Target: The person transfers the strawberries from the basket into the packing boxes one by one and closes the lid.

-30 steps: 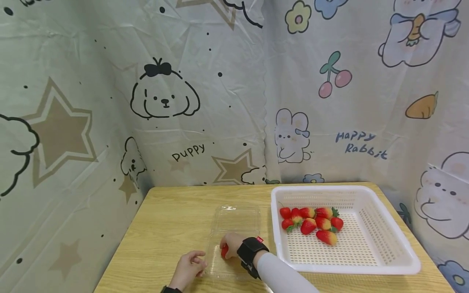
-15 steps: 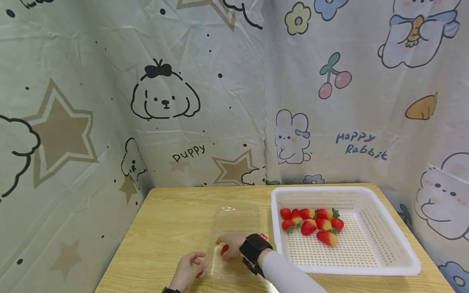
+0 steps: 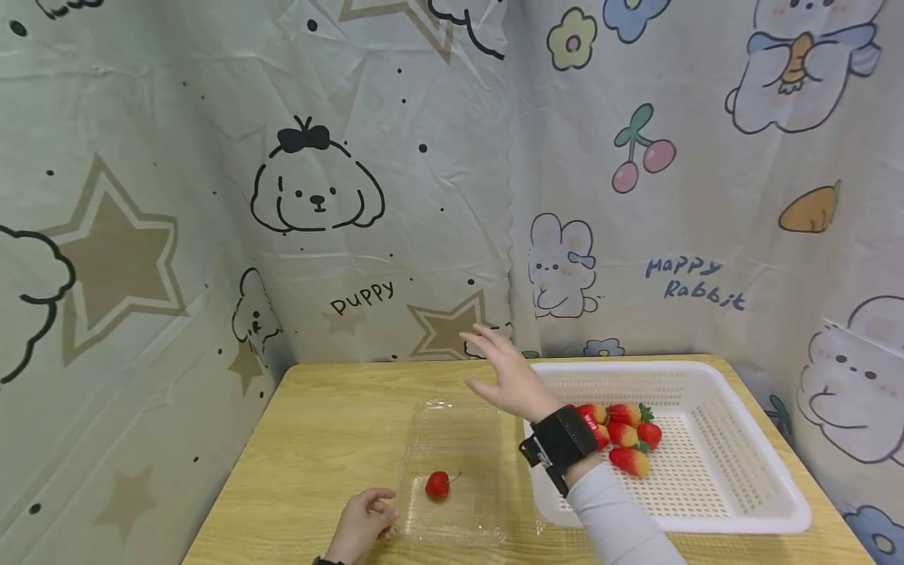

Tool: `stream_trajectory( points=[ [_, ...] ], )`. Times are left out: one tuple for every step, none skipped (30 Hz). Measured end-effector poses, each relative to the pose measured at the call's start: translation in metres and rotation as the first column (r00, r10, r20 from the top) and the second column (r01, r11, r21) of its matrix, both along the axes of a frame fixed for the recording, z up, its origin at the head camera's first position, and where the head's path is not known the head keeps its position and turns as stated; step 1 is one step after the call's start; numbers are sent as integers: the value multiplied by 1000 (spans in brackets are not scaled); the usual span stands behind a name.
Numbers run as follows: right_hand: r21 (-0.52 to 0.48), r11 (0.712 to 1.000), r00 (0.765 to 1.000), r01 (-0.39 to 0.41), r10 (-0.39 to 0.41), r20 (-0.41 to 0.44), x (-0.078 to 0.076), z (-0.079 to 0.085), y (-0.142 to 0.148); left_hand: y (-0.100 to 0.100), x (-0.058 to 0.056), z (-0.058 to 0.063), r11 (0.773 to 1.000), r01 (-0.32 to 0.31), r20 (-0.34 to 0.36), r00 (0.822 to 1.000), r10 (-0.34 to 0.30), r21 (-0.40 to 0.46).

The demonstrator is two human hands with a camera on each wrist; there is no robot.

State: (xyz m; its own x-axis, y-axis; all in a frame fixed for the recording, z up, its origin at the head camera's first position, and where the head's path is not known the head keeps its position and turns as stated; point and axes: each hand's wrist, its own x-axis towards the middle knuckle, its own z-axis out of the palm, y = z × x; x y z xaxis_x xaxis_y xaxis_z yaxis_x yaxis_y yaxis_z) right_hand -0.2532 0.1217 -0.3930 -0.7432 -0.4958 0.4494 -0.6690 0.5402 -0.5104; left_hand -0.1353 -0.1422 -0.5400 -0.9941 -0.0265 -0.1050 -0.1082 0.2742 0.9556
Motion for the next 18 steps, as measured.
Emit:
stream_trajectory(
  points=[
    [-15,999,999,38,-39,-13,-2,0,7,0,0,0,1000,-1,3,1000,1,-1],
    [-27,997,997,75,-75,-15,-5,-2,14,-1,0,0,1000,-1,5,1000,1,-2],
    [-39,993,994,109,-109,-11,-7,-4,21,-1,0,1,1000,-2,5,1000,2,-7],
    [-48,989,990,143,-143,-3,-8,-7,27,-1,0,1,1000,-4,6,1000,4,-8],
    [-56,983,985,173,-172,11,-10,-10,33,-2,0,0,1000,-5,4,1000,5,-10],
    [-57,978,979,201,-200,23,-12,-14,39,-2,0,0,1000,-6,2,1000,6,-11],
    [-50,973,974,226,-225,31,-13,-19,45,-2,-1,0,1000,-7,2,1000,7,-11],
    [-38,968,968,248,-246,44,-15,-23,49,-2,-1,0,1000,-9,0,1000,9,-12],
    [-19,963,962,269,-268,58,-16,-28,54,-2,-1,-1,1000,-10,-1,1000,10,-12],
    [5,959,957,283,-282,72,-17,-34,58,-2,-2,-1,1000,-11,0,1000,11,-11],
    [34,956,952,292,-294,87,-18,-40,61,-2,-2,-1,1000,-12,1,1000,12,-10],
    [64,952,947,301,-306,102,-18,-46,64,-3,-2,-1,1000,-13,3,1000,13,-9],
    [88,949,943,303,-312,116,-19,-52,66,-3,-2,-1,1000,-13,4,1000,13,-8],
    [127,945,940,302,-317,128,-19,-58,68,-3,-2,-1,1000,-12,5,1000,12,-8],
    [162,942,939,292,-315,135,-19,-66,70,-3,-2,-2,1000,-11,6,1000,11,-7],
    [198,940,940,279,-309,143,-20,-73,72,-3,-2,-2,1000,-10,5,1000,10,-6],
    [233,936,939,265,-305,157,-20,-79,73,-3,-2,-2,1000,-9,4,1000,9,-3],
    [264,933,943,243,-291,162,-21,-86,74,-4,-2,-2,1000,-8,2,1000,8,-2]
  ],
)
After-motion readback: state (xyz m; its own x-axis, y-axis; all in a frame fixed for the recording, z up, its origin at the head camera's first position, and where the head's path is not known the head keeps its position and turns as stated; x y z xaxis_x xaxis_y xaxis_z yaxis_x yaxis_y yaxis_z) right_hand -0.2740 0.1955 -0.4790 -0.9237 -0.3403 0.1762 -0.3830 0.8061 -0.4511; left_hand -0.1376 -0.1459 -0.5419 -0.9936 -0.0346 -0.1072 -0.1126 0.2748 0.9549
